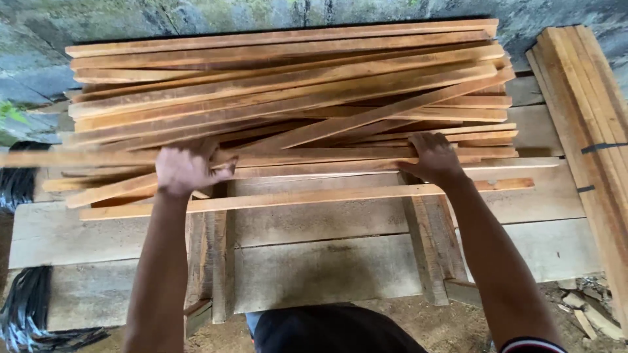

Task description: The person is arranging and sorting thin wooden strips on a wooden workbench in a workshop.

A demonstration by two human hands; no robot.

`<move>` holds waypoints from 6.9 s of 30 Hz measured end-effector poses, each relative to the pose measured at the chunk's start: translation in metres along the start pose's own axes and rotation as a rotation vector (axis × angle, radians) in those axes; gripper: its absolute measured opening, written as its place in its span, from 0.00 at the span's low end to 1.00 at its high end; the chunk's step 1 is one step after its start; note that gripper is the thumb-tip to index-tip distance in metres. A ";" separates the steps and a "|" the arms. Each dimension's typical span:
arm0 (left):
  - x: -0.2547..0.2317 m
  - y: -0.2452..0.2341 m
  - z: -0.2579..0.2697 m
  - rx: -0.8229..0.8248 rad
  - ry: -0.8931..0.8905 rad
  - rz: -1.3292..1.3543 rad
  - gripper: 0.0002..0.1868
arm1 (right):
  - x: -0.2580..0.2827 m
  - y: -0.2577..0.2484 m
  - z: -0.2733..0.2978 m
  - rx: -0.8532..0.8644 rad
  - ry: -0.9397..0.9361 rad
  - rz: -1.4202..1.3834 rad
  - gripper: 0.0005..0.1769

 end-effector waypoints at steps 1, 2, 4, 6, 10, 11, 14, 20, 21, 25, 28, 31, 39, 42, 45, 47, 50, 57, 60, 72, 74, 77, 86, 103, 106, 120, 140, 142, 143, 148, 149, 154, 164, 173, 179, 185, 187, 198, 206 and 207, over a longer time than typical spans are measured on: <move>-0.015 -0.024 -0.021 0.004 -0.004 0.000 0.34 | -0.012 0.022 0.008 0.003 -0.003 -0.003 0.37; -0.028 -0.052 -0.043 -0.059 0.031 -0.053 0.31 | -0.023 0.044 0.012 -0.048 -0.003 -0.018 0.32; -0.028 -0.047 -0.047 -0.124 0.064 -0.113 0.29 | -0.028 0.058 0.016 -0.105 -0.007 -0.036 0.29; -0.002 0.018 -0.017 -0.183 0.194 -0.153 0.25 | -0.019 0.039 0.017 -0.249 0.015 0.092 0.29; -0.033 0.041 -0.006 0.275 -0.089 -0.160 0.23 | -0.018 0.034 0.011 -0.319 0.016 0.155 0.18; -0.049 0.022 -0.014 0.191 -0.065 -0.191 0.24 | -0.019 0.040 0.011 -0.358 -0.006 0.151 0.20; -0.082 -0.008 -0.039 0.051 0.019 -0.124 0.27 | 0.008 0.038 0.005 -0.378 -0.027 0.136 0.17; -0.098 -0.029 -0.033 -0.143 -0.045 -0.059 0.30 | 0.045 0.018 0.008 -0.449 -0.131 0.046 0.21; -0.095 -0.027 -0.024 -0.182 -0.113 -0.052 0.27 | 0.046 0.019 0.012 -0.448 -0.131 0.025 0.21; -0.119 -0.059 -0.019 -0.161 -0.122 -0.073 0.28 | 0.069 -0.001 0.033 -0.494 -0.120 0.091 0.21; -0.127 -0.049 0.002 -0.129 -0.141 -0.036 0.26 | 0.079 -0.002 0.049 -0.409 -0.045 0.026 0.27; -0.133 -0.017 0.030 -0.074 -0.162 -0.030 0.30 | 0.081 0.026 0.063 -0.347 -0.022 0.028 0.32; -0.155 0.037 0.061 0.020 -0.169 0.148 0.28 | 0.089 0.061 0.081 -0.088 0.043 -0.154 0.30; -0.161 0.029 0.050 0.013 -0.176 0.174 0.28 | 0.085 0.060 0.076 -0.018 0.151 -0.214 0.28; -0.160 0.048 0.048 0.000 -0.182 0.148 0.25 | 0.084 0.049 0.067 0.175 0.354 -0.357 0.28; -0.159 0.052 0.046 0.013 -0.185 0.160 0.26 | 0.078 0.069 0.069 0.162 0.338 -0.349 0.28; -0.159 0.061 0.048 0.042 -0.187 0.179 0.27 | 0.073 0.080 0.071 0.063 0.252 -0.386 0.29; -0.158 0.077 0.055 0.130 -0.225 0.202 0.25 | 0.069 0.110 0.071 -0.032 0.020 -0.329 0.31; -0.156 0.096 0.065 0.172 -0.241 0.183 0.26 | 0.073 0.107 0.070 -0.029 -0.009 -0.307 0.31; -0.093 0.134 0.106 0.319 -0.177 0.115 0.22 | 0.048 0.108 0.081 0.345 0.092 -0.249 0.26; -0.085 0.117 0.104 0.391 -0.221 0.163 0.22 | 0.021 0.139 0.095 0.325 0.091 -0.205 0.27; -0.080 0.108 0.103 0.463 -0.244 0.149 0.23 | 0.022 0.133 0.097 0.340 0.105 -0.096 0.27; -0.124 0.100 0.064 0.508 -0.235 0.204 0.27 | 0.052 0.134 0.074 0.589 0.188 -0.042 0.33; -0.165 0.122 0.036 0.423 -0.085 0.140 0.25 | 0.094 0.136 0.029 0.729 0.148 -0.167 0.34; -0.160 0.130 0.034 0.545 -0.190 0.261 0.28 | 0.092 0.139 0.016 0.839 0.244 -0.188 0.40; -0.155 0.150 0.027 0.826 -0.306 0.384 0.28 | 0.102 0.098 -0.009 1.027 0.197 -0.190 0.38; -0.153 0.147 0.023 0.844 -0.299 0.407 0.28 | 0.107 0.075 -0.014 0.973 0.179 -0.203 0.39; -0.155 0.139 0.021 0.839 -0.288 0.436 0.28 | 0.110 0.066 -0.014 0.968 0.190 -0.236 0.40; -0.154 0.139 0.021 0.842 -0.284 0.421 0.28 | 0.112 0.060 -0.015 0.970 0.192 -0.251 0.39; -0.155 0.143 0.026 0.787 -0.272 0.419 0.29 | 0.115 0.071 -0.010 0.908 0.280 -0.353 0.31; -0.154 0.141 0.024 0.787 -0.286 0.433 0.31 | 0.113 0.079 -0.009 0.860 0.338 -0.334 0.30; -0.157 0.107 0.016 0.809 -0.331 0.507 0.39 | 0.114 0.102 -0.010 0.681 0.526 -0.379 0.33; -0.092 0.114 -0.002 0.167 -0.255 0.417 0.20 | 0.107 0.116 -0.111 -0.126 -0.017 -0.053 0.29; -0.071 0.151 -0.017 0.019 -0.367 0.102 0.32 | 0.097 0.138 -0.132 0.084 -0.068 0.230 0.34; -0.056 0.115 -0.021 0.055 -0.316 0.027 0.30 | 0.084 0.131 -0.123 -0.081 -0.279 0.442 0.23; -0.038 0.065 -0.041 0.047 -0.312 -0.021 0.31 | 0.090 0.086 -0.114 -0.062 -0.231 0.351 0.32; -0.039 0.061 -0.043 -0.004 -0.319 -0.005 0.29 | 0.093 0.064 -0.105 -0.079 -0.215 0.293 0.34; -0.094 -0.030 -0.045 -0.246 -0.295 -0.127 0.07 | 0.112 -0.033 -0.049 -0.320 -0.094 0.213 0.35; -0.154 -0.055 0.016 0.048 -0.322 0.238 0.26 | 0.094 0.012 0.046 -0.283 0.086 0.212 0.27; -0.164 -0.063 0.020 0.102 -0.283 0.348 0.34 | 0.098 0.008 0.056 -0.285 0.100 0.217 0.18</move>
Point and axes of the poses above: each hand's wrist, its own z-axis away from the middle knuckle, its own y-axis out of the palm, x = y × z, the point moved 2 cm from there along -z, towards the middle knuckle, and after that the axes turned 4 degrees about x, right-handed, at the moved point
